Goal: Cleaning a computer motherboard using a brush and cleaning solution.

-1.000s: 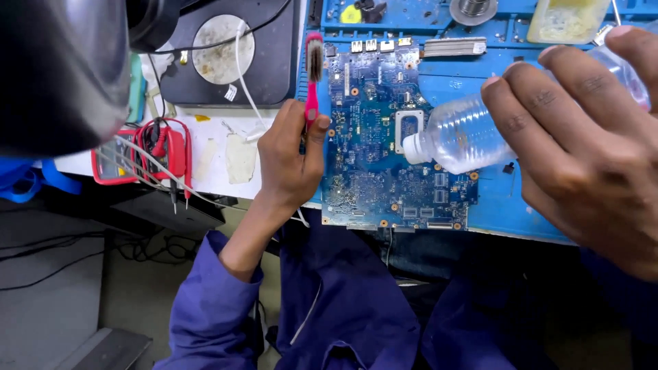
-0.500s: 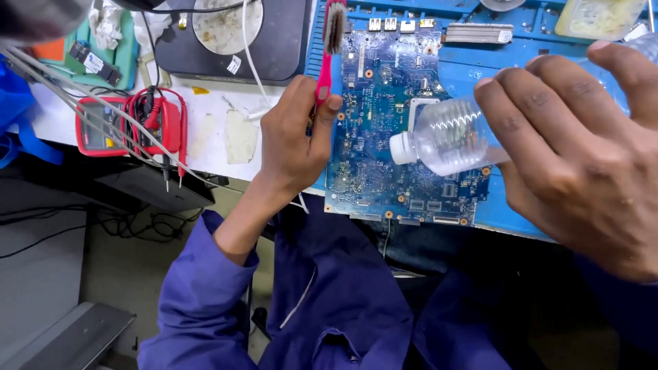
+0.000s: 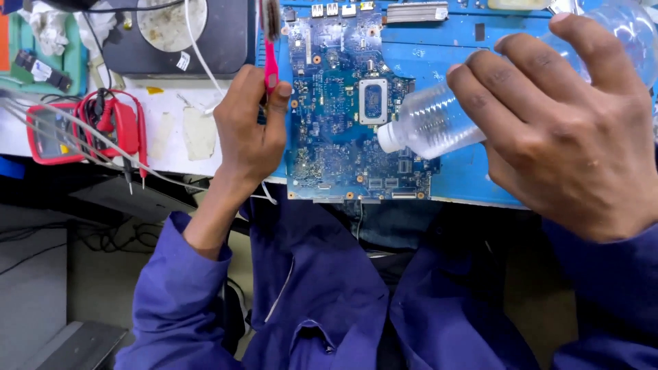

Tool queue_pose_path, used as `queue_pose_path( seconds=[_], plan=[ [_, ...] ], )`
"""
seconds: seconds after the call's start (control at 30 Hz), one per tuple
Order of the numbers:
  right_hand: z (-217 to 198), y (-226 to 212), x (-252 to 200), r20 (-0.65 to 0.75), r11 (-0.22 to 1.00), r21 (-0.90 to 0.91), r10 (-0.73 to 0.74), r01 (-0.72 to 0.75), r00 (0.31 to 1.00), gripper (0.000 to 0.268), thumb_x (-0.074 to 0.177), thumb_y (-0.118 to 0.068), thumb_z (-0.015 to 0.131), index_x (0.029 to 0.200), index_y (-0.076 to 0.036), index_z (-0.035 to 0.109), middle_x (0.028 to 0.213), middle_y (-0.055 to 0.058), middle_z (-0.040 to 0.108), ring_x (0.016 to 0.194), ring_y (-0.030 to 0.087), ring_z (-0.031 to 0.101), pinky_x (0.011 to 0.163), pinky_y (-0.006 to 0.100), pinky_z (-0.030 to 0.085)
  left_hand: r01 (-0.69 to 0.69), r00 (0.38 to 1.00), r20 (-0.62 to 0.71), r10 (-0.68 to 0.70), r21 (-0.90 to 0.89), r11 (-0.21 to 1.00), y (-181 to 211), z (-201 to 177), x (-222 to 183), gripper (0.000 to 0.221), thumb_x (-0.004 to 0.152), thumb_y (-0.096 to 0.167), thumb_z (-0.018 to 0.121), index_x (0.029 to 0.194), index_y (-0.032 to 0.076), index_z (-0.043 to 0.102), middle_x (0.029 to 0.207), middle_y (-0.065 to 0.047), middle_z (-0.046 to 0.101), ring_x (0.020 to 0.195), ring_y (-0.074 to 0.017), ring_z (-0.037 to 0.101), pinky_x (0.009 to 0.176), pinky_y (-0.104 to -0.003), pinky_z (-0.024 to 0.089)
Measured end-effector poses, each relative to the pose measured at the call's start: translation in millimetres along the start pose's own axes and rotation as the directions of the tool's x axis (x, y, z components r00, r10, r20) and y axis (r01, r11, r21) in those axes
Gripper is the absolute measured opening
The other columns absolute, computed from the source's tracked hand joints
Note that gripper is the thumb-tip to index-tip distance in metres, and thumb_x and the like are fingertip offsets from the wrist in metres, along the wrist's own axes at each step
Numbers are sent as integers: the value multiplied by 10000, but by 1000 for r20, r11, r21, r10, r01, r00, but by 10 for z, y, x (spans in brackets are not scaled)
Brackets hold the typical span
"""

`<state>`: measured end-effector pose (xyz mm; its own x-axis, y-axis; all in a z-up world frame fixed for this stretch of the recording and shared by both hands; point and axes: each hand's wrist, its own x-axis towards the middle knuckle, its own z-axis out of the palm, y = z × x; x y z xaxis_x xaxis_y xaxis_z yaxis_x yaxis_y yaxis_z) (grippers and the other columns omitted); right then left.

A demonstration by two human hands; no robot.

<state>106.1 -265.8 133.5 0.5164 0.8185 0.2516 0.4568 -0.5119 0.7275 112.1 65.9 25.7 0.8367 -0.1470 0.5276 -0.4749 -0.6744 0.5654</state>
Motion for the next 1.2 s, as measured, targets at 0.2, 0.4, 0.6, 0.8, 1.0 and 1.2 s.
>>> queue_pose_path(
  seconds=[0.2, 0.4, 0.6, 0.8, 1.0, 1.2],
  plan=[
    [-20, -13, -81, 7, 997, -82, 7, -6, 1000, 308, 1100, -298, 581, 1380, -369, 688, 1354, -209, 689, 1288, 14, 653, 1293, 283, 384, -74, 997, -2, 74, 23, 997, 21, 9, -25, 295, 1153, 200, 457, 914, 27, 456, 818, -77, 429, 653, -195, 365, 552, -342, 296],
    [18, -55, -76, -50, 996, 77, 51, -47, 997, 409, 955, -251, 655, 1355, -304, 722, 1345, -135, 736, 1248, 73, 687, 1246, 311, 444, -77, 997, -2, 77, 34, 996, 15, 2, -30, 307, 1149, 229, 454, 907, 41, 463, 807, -63, 426, 640, -187, 362, 548, -336, 294],
    [4, -12, -114, 22, 996, 74, 51, -53, 998, 499, 938, -440, 700, 1423, -323, 713, 1398, -183, 739, 1340, 14, 714, 1250, 265, 469, -51, 999, 16, 51, 21, 998, 16, -6, -36, 294, 1146, 223, 457, 911, 47, 468, 809, -62, 437, 635, -192, 363, 547, -337, 288],
    [123, -60, -137, 20, 988, 87, 123, -124, 992, 421, 974, -246, 683, 1389, -293, 745, 1390, -165, 771, 1316, 47, 732, 1338, 304, 405, -41, 999, 21, 41, 11, 999, 15, -6, -18, 305, 1146, 235, 448, 911, 44, 476, 815, -67, 454, 634, -189, 374, 541, -329, 293],
    [161, -109, -105, 18, 986, 116, 119, -120, 993, 392, 1008, -163, 645, 1358, -304, 752, 1343, -170, 768, 1283, 55, 741, 1334, 303, 421, -59, 998, 4, 59, 1, 998, 15, -14, -17, 297, 1145, 202, 463, 894, 43, 475, 807, -65, 442, 633, -195, 365, 549, -341, 292],
    [256, -105, -147, 9, 966, 241, 94, -93, 996, 425, 959, -77, 719, 1365, -167, 804, 1357, -55, 812, 1269, 162, 759, 1325, 367, 433, -68, 998, 5, 69, -15, 998, -16, -4, -25, 288, 1141, 177, 483, 888, 40, 462, 798, -66, 412, 637, -196, 330, 557, -343, 268]
  ],
)
